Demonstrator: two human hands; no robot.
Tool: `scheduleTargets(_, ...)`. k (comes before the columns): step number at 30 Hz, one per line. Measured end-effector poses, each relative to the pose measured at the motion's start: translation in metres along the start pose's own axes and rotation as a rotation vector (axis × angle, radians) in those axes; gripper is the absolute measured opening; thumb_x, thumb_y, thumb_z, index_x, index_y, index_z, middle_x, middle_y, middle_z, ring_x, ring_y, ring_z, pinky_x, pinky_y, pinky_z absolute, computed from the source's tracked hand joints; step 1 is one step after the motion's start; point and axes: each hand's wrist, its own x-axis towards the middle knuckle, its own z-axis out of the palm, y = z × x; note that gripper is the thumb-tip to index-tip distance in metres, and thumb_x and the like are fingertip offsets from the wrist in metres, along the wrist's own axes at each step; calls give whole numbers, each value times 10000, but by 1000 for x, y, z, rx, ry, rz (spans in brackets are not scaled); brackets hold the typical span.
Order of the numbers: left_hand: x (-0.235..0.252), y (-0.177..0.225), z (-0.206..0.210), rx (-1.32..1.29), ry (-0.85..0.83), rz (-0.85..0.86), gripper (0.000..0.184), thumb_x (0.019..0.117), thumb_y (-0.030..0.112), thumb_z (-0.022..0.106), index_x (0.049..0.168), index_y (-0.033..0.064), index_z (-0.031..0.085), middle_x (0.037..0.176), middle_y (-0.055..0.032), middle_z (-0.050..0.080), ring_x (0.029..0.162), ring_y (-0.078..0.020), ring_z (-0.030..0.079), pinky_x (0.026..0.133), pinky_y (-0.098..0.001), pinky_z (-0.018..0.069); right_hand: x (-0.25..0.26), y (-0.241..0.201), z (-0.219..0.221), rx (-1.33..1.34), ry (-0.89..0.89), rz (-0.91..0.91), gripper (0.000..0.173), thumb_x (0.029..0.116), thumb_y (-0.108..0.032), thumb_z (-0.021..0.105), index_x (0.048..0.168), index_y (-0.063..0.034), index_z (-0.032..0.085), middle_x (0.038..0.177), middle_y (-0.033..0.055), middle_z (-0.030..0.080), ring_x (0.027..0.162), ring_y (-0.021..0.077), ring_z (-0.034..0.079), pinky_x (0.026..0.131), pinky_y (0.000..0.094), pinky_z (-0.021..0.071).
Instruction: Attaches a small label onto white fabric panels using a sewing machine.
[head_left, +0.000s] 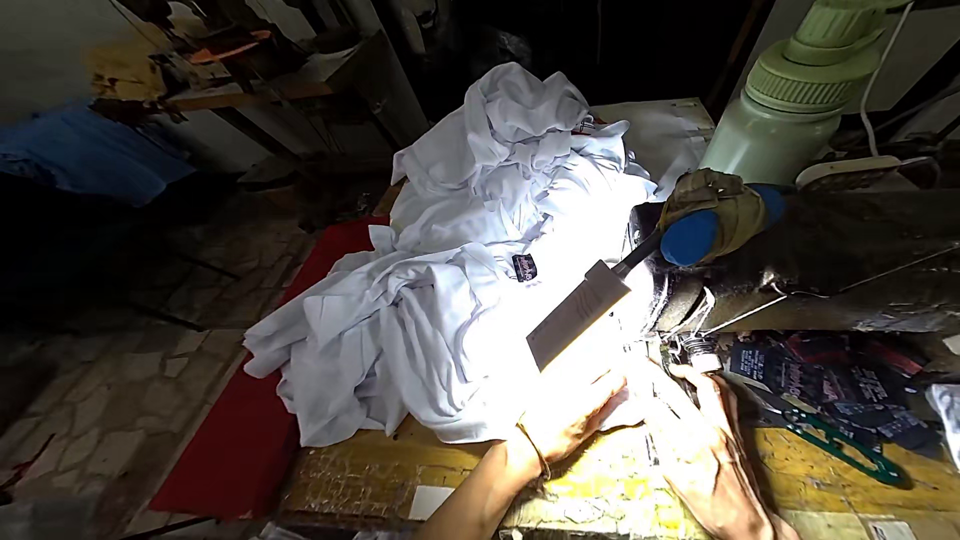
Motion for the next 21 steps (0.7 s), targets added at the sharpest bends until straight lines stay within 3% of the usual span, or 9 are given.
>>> scheduleTargets(3, 5, 5, -3, -60, -33, -174, 258, 975, 155, 576, 1145, 35, 730, 963, -103, 745, 883, -221, 727, 796, -392, 586, 2, -2, -2, 0, -14, 22, 347, 964, -262, 493, 1109, -165, 793, 1271, 95, 704, 1258, 383, 589, 1063, 645, 385)
scheduleTargets(6, 24, 12, -6, -65, -208, -378, 350, 1043, 287, 505, 1262, 62, 660, 1025, -112, 709, 954, -239, 688, 852, -432, 554, 2, -2, 1, 36, 8, 70, 328, 957, -255, 505, 1056, -130, 792, 1178, 146, 706, 1173, 354, 622, 1034, 562, 447)
scheduleTargets(8, 35, 18, -10, -88, -311, -423, 310, 1056, 272, 499, 1223, 80, 676, 1055, -105, 699, 995, -233, 677, 889, -426, 541, -1, 0, 4, 61, 9, 88, 302, 935, -230, 535, 1019, -120, 803, 1169, 145, 709, 1146, 326, 625, 1011, 491, 470)
scheduleTargets(11, 22, 34, -18, -159, -254, -137, 229, 1020, 216, 544, 1024, 93, 736, 935, -67, 711, 885, -179, 691, 792, -366, 562, 0, 3, 2, 74, 8, 91, 276, 924, -204, 542, 959, -133, 807, 1140, 98, 723, 1116, 289, 635, 1000, 445, 482)
scheduleTargets(14, 5, 57, -49, -543, -455, 30, 209, 1005, 176, 599, 950, 12, 717, 887, -122, 672, 852, -198, 647, 780, -333, 513, -1, 4, 0, 100, -4, 104, 272, 912, -240, 554, 940, -129, 801, 1123, 83, 724, 1097, 273, 635, 986, 447, 477)
scheduleTargets(16, -1, 56, -49, -486, -345, 5, 206, 1014, 205, 583, 974, 47, 711, 898, -83, 686, 842, -155, 667, 762, -307, 539, -2, 4, 2, 101, 3, 110, 274, 915, -237, 552, 944, -136, 805, 1142, 82, 724, 1113, 279, 629, 995, 450, 473)
scheduleTargets(18, 4, 40, -30, -270, -128, -34, 218, 1027, 209, 559, 1039, 68, 726, 958, -66, 707, 875, -146, 683, 791, -311, 558, -2, 3, 5, 89, 23, 82, 305, 933, -209, 537, 1042, -144, 815, 1208, 81, 724, 1164, 298, 614, 1020, 465, 461)
scheduleTargets(21, 12, 14, -5, -26, -29, -65, 206, 1005, 170, 560, 1043, 87, 744, 983, -52, 709, 903, -160, 691, 803, -340, 571, 2, 0, 1, 77, 2, 76, 389, 953, -255, 497, 1229, -158, 754, 1324, 134, 663, 1272, 367, 574, 1092, 559, 412)
